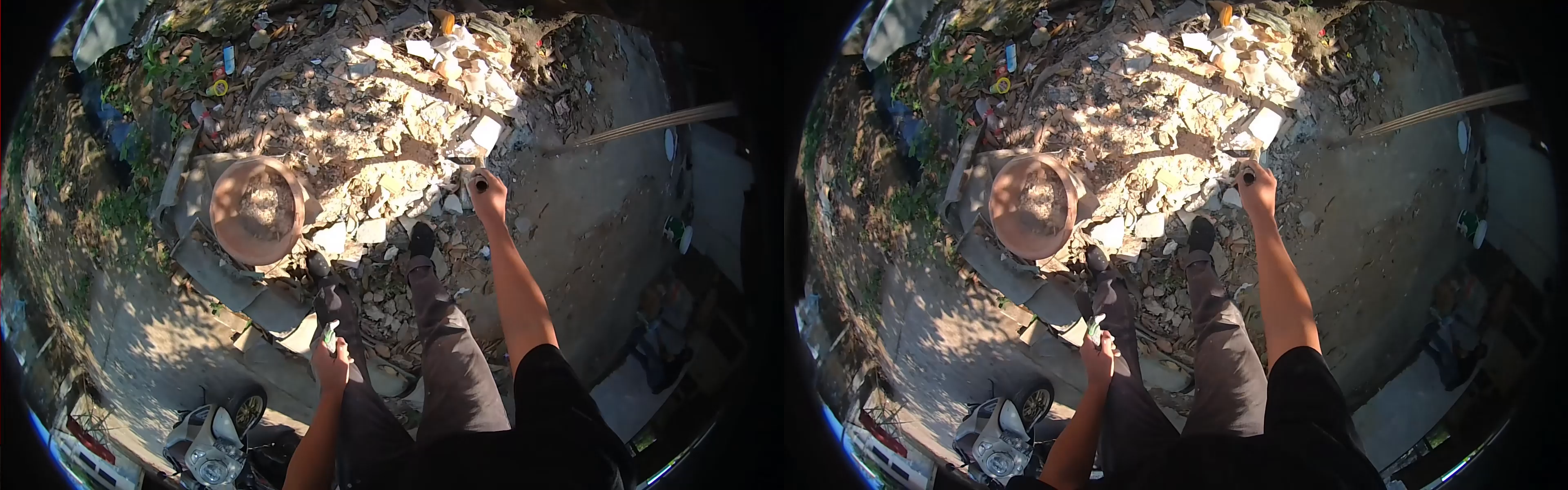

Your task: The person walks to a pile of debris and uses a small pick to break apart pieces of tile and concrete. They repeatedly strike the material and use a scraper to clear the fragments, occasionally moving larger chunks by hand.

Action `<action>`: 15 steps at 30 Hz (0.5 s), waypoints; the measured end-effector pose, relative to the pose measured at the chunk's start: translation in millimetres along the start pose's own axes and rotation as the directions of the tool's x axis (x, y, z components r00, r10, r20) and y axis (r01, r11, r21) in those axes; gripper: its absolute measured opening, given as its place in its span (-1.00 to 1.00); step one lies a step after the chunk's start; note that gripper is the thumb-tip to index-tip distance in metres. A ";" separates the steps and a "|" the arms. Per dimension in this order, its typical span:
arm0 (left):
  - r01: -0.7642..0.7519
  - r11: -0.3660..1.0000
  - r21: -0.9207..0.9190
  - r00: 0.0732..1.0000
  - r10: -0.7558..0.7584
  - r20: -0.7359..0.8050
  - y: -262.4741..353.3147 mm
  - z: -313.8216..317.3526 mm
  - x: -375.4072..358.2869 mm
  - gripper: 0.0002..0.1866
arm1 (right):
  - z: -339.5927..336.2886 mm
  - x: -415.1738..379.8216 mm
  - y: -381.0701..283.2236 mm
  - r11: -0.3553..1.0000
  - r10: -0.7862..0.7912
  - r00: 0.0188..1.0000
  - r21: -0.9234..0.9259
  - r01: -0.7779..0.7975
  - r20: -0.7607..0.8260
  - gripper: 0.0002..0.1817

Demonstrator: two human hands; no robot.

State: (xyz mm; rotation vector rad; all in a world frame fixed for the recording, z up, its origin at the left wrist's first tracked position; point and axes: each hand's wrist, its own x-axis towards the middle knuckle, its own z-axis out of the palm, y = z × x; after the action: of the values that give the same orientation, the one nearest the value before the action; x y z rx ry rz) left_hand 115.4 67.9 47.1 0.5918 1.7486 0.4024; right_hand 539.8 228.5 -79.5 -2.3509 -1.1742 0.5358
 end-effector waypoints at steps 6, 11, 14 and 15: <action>0.021 0.990 -0.140 0.998 -0.011 0.067 6.1 -2.5 4.0 -0.90 | 17.8 85.4 -12.7 0.991 -0.067 0.995 0.121 0.058 0.071 -0.79; 0.041 0.965 -0.259 0.998 -0.025 0.064 27.1 -9.7 5.9 -0.66 | 64.4 175.5 -56.0 0.865 -0.397 0.843 -0.160 0.476 0.362 -0.64; -0.048 0.971 -0.233 0.996 0.029 -0.085 57.5 -20.0 3.4 -0.45 | 121.9 229.4 -41.0 0.610 -0.741 0.641 -0.200 0.767 0.200 -0.75; -0.085 0.964 -0.253 0.988 0.049 -0.146 64.4 -21.1 3.7 -0.41 | 138.6 247.5 -49.0 0.669 -0.620 0.704 -0.234 0.705 0.348 -0.80</action>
State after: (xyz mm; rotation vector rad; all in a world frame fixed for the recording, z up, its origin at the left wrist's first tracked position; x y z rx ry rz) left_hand 105.8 123.1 85.3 0.4442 1.7742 0.7228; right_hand 574.4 487.6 -200.1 -1.9034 -2.2812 0.3590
